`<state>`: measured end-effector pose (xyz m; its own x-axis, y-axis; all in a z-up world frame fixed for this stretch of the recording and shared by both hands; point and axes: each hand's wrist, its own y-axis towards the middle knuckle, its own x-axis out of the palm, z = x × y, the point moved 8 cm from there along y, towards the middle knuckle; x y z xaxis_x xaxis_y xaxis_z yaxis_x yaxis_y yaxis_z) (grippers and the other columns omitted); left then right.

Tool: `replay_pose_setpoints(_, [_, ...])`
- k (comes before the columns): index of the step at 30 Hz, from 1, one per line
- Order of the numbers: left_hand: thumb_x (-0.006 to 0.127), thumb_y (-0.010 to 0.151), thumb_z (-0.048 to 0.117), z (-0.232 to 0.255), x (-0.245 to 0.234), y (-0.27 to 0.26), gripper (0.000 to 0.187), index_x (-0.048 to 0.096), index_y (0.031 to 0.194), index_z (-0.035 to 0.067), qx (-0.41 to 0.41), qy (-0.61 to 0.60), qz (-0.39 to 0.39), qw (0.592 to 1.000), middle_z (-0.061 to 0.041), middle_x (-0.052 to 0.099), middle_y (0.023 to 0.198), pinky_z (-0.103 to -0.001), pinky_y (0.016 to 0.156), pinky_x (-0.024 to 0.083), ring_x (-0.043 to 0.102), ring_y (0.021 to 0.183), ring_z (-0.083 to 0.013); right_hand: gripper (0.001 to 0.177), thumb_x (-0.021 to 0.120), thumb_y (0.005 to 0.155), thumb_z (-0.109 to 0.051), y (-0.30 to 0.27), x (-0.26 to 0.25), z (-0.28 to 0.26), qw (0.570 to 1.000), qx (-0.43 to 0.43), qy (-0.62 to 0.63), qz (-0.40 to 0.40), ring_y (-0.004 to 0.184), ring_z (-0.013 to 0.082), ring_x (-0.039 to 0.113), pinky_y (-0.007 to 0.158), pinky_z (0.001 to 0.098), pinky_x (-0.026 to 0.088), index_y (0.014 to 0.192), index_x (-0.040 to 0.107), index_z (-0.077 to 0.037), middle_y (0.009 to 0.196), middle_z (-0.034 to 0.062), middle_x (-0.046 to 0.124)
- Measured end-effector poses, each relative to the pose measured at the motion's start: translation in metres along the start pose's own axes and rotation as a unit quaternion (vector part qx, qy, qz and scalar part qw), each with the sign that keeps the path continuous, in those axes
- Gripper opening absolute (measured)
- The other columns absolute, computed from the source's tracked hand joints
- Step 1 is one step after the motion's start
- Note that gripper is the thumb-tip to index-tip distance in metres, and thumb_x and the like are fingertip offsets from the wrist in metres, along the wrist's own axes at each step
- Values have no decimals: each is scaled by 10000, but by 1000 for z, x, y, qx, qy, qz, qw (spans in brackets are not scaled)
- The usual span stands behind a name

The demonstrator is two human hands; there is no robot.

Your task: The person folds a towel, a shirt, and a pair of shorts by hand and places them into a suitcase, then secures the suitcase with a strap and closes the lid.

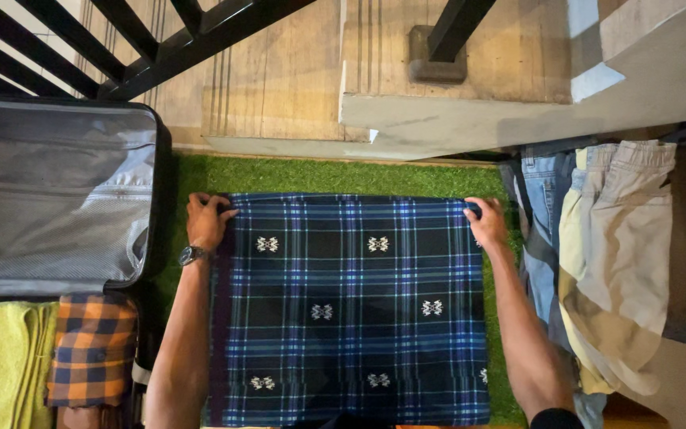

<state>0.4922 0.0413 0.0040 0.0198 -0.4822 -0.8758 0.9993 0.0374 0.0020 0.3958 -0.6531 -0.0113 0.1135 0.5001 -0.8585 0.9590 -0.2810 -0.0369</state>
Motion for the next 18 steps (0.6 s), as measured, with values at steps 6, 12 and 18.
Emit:
replay_pose_setpoints(6, [817,826,385,2,-1,17,329,729,968,101,13,50,-20,998,-147,650,1174,-515,898,508,586,1125,-395,342,707,944,-388,19,8,9,992,64,-86,-62,1185,379,558,928,524,500,1266,659,-285,1274,145,557])
replay_pose_setpoints(12, [806,882,162,-7,-14,13,237,657,998,19,21,-211,22,977,-164,755,926,-375,732,581,747,844,-243,282,799,876,-395,25,2,0,995,66,-52,-45,1100,343,632,870,484,525,1088,721,-226,1158,95,645])
replay_pose_setpoints(18, [823,914,105,-19,-13,26,206,652,958,-1,-45,-215,27,975,-164,728,844,-358,721,544,662,790,-219,196,866,745,-371,18,-31,-17,995,70,24,73,907,239,714,742,389,539,884,815,-242,1069,-45,751])
